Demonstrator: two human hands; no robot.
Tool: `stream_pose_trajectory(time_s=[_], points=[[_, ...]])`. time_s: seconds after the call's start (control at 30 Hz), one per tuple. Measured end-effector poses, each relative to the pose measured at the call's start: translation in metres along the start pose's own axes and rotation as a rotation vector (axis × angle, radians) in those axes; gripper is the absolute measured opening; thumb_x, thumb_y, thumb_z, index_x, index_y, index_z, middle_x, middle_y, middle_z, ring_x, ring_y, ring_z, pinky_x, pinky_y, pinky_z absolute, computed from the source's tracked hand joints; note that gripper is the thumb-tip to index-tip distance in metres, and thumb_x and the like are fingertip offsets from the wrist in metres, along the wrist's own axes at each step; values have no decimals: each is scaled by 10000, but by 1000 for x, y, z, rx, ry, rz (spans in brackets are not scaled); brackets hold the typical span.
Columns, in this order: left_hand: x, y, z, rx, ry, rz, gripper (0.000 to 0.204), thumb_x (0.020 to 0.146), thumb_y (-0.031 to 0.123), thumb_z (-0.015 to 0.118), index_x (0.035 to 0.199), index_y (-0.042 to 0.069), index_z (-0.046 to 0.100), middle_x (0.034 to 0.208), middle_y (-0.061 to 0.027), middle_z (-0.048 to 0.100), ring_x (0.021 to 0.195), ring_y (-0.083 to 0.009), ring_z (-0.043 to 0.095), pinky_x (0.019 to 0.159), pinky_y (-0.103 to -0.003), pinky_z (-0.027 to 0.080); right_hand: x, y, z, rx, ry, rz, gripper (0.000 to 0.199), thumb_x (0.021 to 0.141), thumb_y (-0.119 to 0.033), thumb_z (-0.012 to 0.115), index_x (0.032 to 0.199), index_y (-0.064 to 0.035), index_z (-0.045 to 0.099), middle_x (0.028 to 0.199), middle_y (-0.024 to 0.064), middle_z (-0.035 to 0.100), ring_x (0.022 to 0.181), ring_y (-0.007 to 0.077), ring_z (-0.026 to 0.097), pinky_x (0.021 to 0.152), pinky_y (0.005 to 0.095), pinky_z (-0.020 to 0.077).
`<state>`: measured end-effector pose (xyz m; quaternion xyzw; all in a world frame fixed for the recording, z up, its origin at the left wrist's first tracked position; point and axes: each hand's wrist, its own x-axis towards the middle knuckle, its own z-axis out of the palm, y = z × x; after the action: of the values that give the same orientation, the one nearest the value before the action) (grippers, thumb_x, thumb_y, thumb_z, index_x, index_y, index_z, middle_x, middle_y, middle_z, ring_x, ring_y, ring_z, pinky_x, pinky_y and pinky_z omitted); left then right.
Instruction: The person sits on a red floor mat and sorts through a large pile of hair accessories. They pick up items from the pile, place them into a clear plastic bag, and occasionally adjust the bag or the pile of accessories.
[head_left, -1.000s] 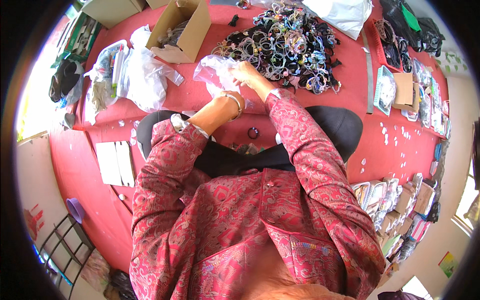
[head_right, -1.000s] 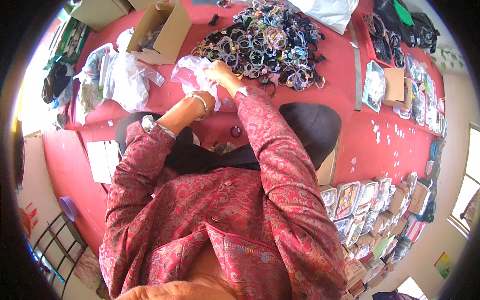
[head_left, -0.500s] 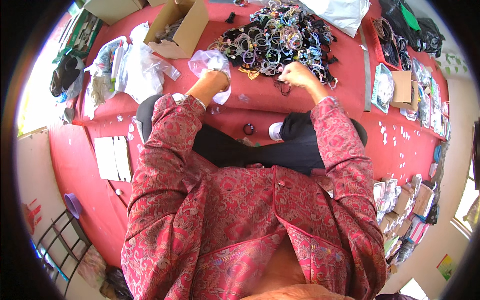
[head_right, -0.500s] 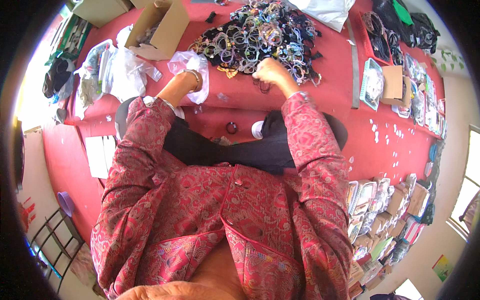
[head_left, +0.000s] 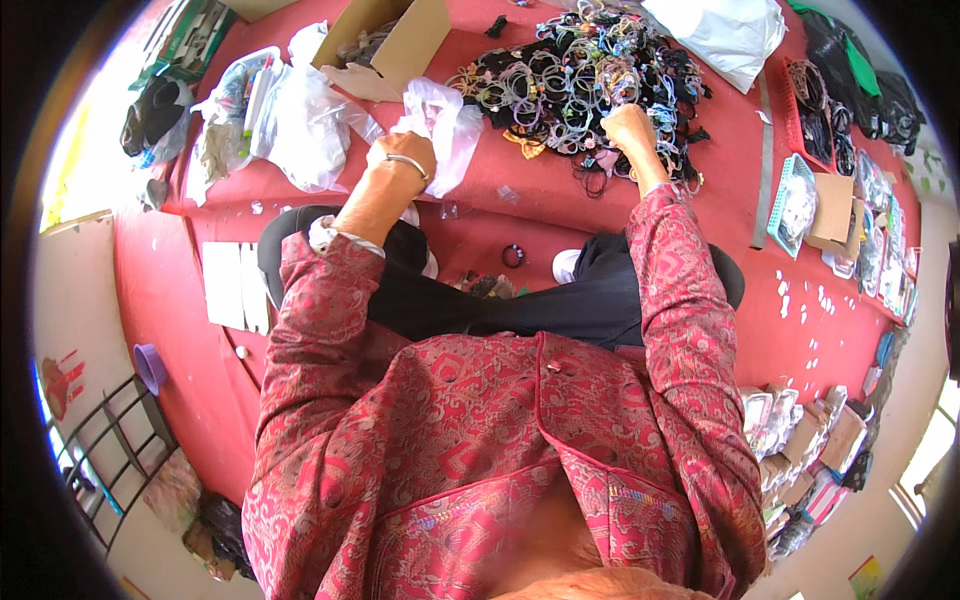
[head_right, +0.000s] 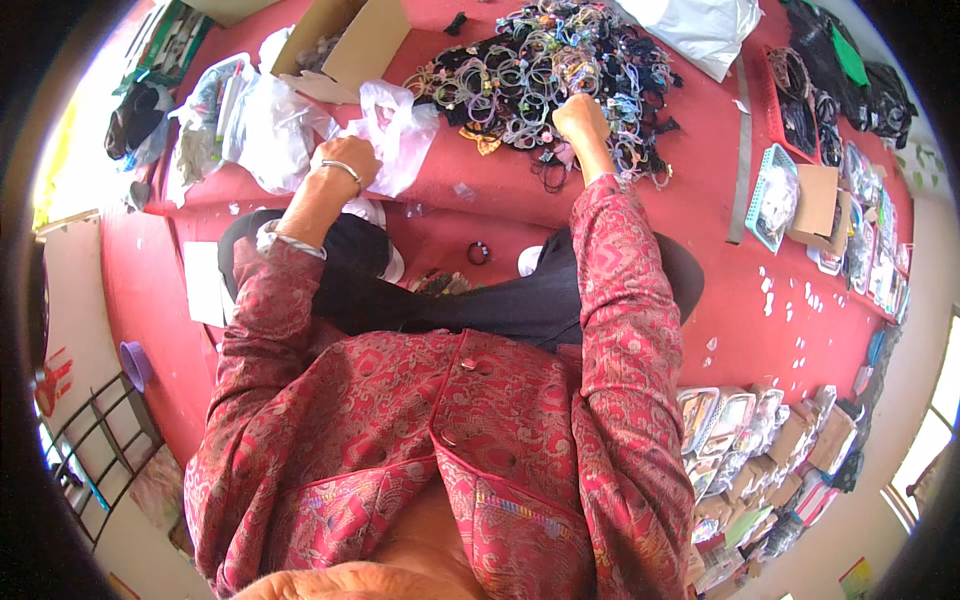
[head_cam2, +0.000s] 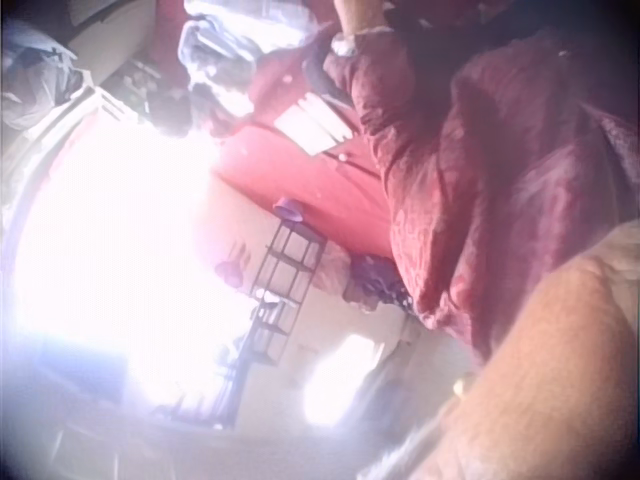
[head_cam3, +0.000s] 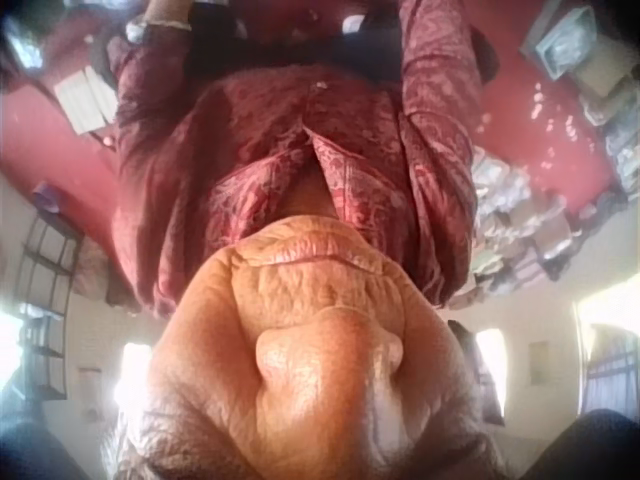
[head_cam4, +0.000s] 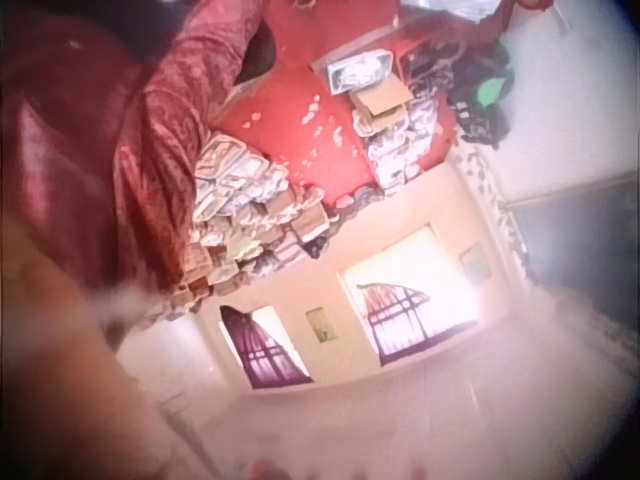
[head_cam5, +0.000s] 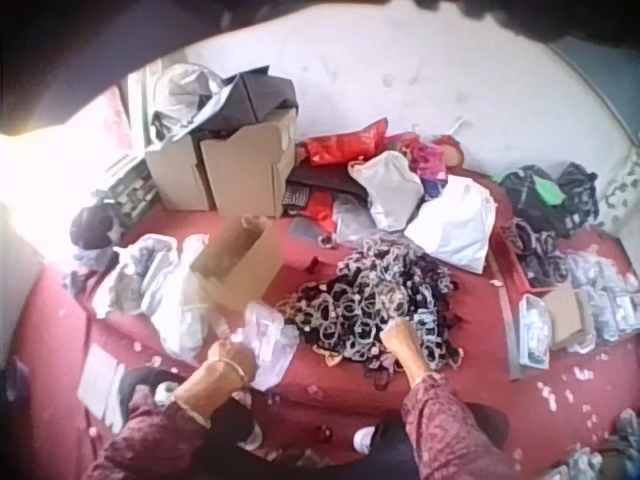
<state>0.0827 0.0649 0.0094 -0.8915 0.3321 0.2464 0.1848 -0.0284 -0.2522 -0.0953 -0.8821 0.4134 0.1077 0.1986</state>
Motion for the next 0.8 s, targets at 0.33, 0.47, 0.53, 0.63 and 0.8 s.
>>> stream_pose_trajectory(time_s=[0.33,0.47,0.53,0.63,0.8], points=[[1,36,21,165,-107,347,232,749,154,581,945,51,651,962,-111,639,857,-239,628,636,-359,517,-35,-89,55,447,220,-340,157,644,-265,674,623,-112,642,646,102,622,633,277,607,590,365,469],[-8,24,17,128,-86,313,204,778,164,531,907,68,657,956,-109,639,883,-226,622,722,-324,497,-54,-123,75,43,352,-255,333,637,-322,710,784,-44,601,806,133,621,727,296,615,645,392,486],[-11,23,17,104,-58,331,198,773,152,536,904,69,658,954,-108,639,878,-224,623,722,-323,497,-53,-126,79,-11,384,-231,331,662,-280,680,862,-33,588,877,149,603,783,311,608,655,413,491],[-9,22,14,90,-38,363,191,768,143,541,900,70,659,947,-107,641,873,-224,625,723,-322,496,-38,-111,85,-81,339,-304,158,708,-201,592,770,-60,625,845,144,610,753,311,609,645,408,497],[-15,17,0,111,-78,387,201,759,150,573,923,68,657,978,-95,637,893,-201,618,695,-296,485,-36,-101,78,15,344,-367,193,731,-258,546,733,-94,649,780,154,609,727,319,592,654,411,479]])
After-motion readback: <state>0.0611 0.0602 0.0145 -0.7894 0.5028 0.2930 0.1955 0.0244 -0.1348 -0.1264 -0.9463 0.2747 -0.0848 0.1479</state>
